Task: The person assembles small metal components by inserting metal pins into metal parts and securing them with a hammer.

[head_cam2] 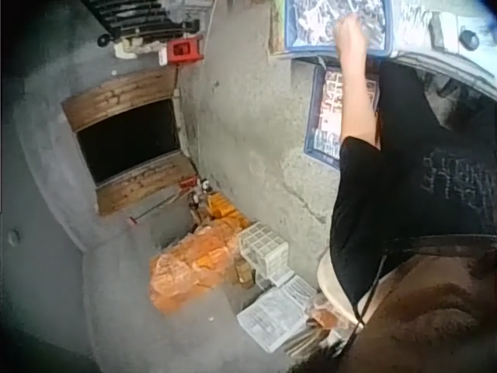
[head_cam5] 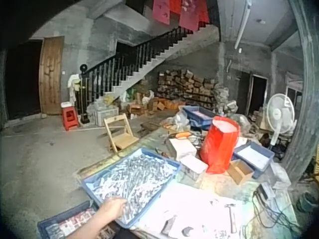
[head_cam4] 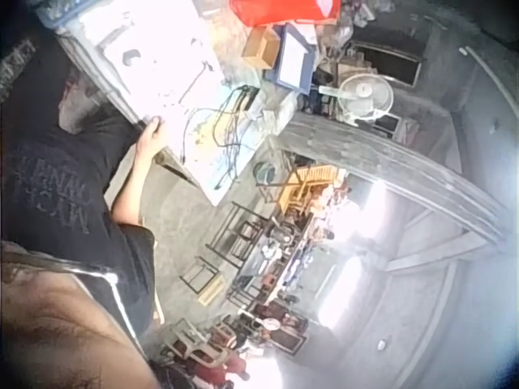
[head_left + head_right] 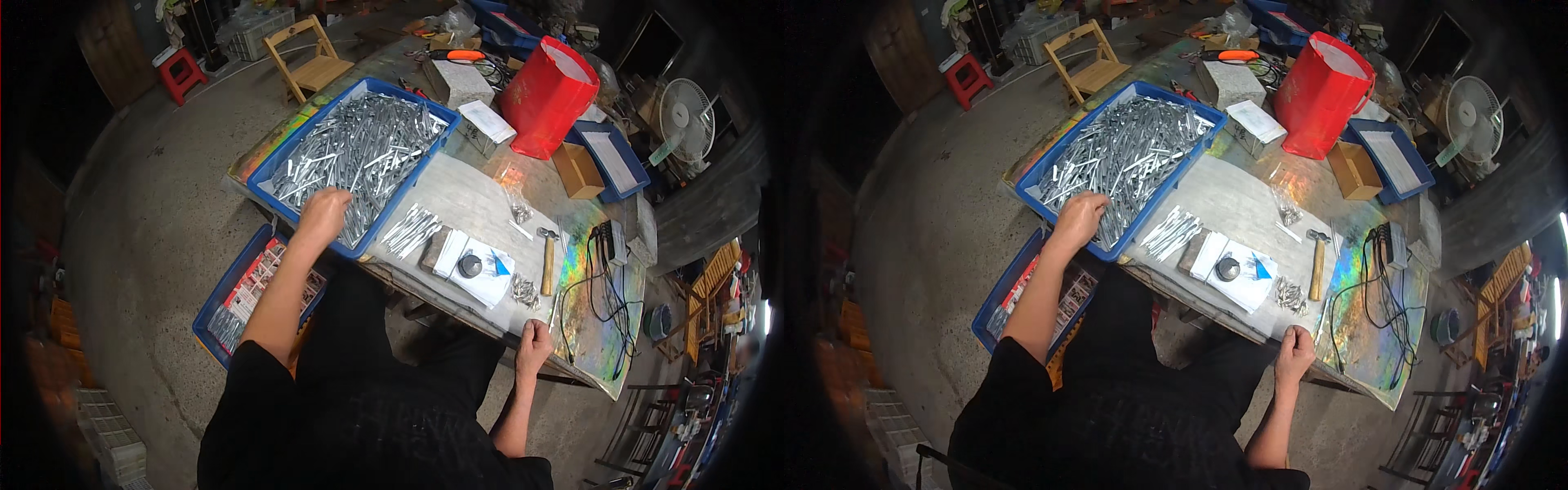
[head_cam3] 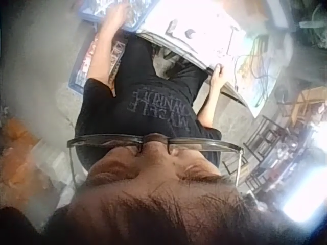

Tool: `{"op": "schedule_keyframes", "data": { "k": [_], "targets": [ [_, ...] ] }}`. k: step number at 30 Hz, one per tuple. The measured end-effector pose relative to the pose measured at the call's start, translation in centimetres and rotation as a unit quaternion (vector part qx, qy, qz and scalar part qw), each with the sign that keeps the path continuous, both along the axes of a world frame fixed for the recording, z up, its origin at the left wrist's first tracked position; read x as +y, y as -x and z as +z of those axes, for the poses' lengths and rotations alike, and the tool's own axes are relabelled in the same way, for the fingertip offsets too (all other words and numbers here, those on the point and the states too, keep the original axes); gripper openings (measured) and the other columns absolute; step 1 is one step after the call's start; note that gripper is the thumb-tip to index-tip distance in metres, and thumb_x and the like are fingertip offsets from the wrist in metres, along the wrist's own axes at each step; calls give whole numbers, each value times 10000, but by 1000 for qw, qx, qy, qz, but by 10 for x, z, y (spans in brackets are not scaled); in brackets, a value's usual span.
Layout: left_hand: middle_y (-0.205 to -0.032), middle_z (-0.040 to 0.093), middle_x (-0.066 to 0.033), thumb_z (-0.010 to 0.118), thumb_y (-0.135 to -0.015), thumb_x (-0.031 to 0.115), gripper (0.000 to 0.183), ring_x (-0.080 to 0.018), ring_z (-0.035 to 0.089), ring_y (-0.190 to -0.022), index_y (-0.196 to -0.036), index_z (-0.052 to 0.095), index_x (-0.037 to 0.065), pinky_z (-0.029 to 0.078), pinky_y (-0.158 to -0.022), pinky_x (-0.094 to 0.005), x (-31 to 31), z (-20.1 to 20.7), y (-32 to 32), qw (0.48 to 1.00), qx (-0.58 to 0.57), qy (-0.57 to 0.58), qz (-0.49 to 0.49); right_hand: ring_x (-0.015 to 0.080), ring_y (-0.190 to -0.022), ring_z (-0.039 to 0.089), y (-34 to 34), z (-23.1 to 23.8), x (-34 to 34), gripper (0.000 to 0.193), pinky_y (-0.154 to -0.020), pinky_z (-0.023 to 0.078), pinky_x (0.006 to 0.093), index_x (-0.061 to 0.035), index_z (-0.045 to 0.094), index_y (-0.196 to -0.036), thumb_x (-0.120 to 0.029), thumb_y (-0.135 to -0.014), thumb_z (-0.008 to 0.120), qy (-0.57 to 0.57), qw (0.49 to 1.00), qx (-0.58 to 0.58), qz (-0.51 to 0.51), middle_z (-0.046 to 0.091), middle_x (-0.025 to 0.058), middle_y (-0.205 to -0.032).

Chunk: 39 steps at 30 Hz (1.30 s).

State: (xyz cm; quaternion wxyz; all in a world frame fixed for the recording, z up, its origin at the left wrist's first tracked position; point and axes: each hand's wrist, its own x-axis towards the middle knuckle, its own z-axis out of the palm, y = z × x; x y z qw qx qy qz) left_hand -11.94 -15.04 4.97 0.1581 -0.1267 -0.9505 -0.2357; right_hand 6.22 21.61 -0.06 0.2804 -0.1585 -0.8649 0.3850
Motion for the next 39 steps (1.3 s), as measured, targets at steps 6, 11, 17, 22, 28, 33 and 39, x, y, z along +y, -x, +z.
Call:
{"op": "schedule_keyframes", "data": {
  "k": [6,11,17,22,28,33,39],
  "targets": [
    [-798,522,-98,527,-644,-6,205,-267,501,-872,-813,596,86,417,-715,-350,-25,-15,16,981,-133,139,-21,157,-551,479,-1,-1,-7,147,-523,395,274,36,536,-758,-111,-765,522,8,999,-30,11,517,117,-617],
    [-739,492,-77,537,-598,3,148,-250,491,-780,-717,577,82,416,-666,-346,-31,-19,29,981,-49,142,-122,162,-551,482,-3,2,-11,142,-529,400,273,34,537,-763,-108,-764,525,-4,999,-24,20,522,117,-622],
    [-722,494,-69,508,-616,18,58,-240,483,-756,-635,543,60,411,-648,-343,-39,-9,24,976,21,146,-162,163,-563,501,-2,8,-18,122,-539,407,272,23,540,-768,-98,-758,531,-34,999,-4,41,529,117,-626],
    [-701,503,-57,476,-624,0,79,-236,486,-755,-624,536,52,401,-646,-350,-48,33,9,976,31,158,-147,172,-567,516,-1,7,-19,103,-543,415,275,14,544,-760,-89,-753,534,-46,997,-11,56,536,119,-634],
    [-665,525,-92,537,-645,22,15,-264,515,-695,-660,534,24,412,-616,-355,-34,63,-17,984,49,49,-165,195,-574,527,3,16,-37,73,-548,417,273,24,540,-742,-48,-737,532,-11,996,-1,93,541,131,-652],
    [-694,535,-119,559,-651,11,96,-259,536,-676,-743,537,-9,420,-596,-322,12,60,-42,958,-23,-70,-278,219,-632,548,14,42,-76,98,-576,424,279,19,551,-779,-71,-747,531,52,981,-29,185,555,131,-696],
    [-698,533,-126,559,-656,39,98,-291,529,-679,-747,539,10,423,-594,-344,62,33,-66,918,-70,-113,-374,215,-648,538,20,47,-103,145,-590,424,283,7,543,-841,-122,-781,518,64,961,-19,270,560,118,-742]
  ]
}}
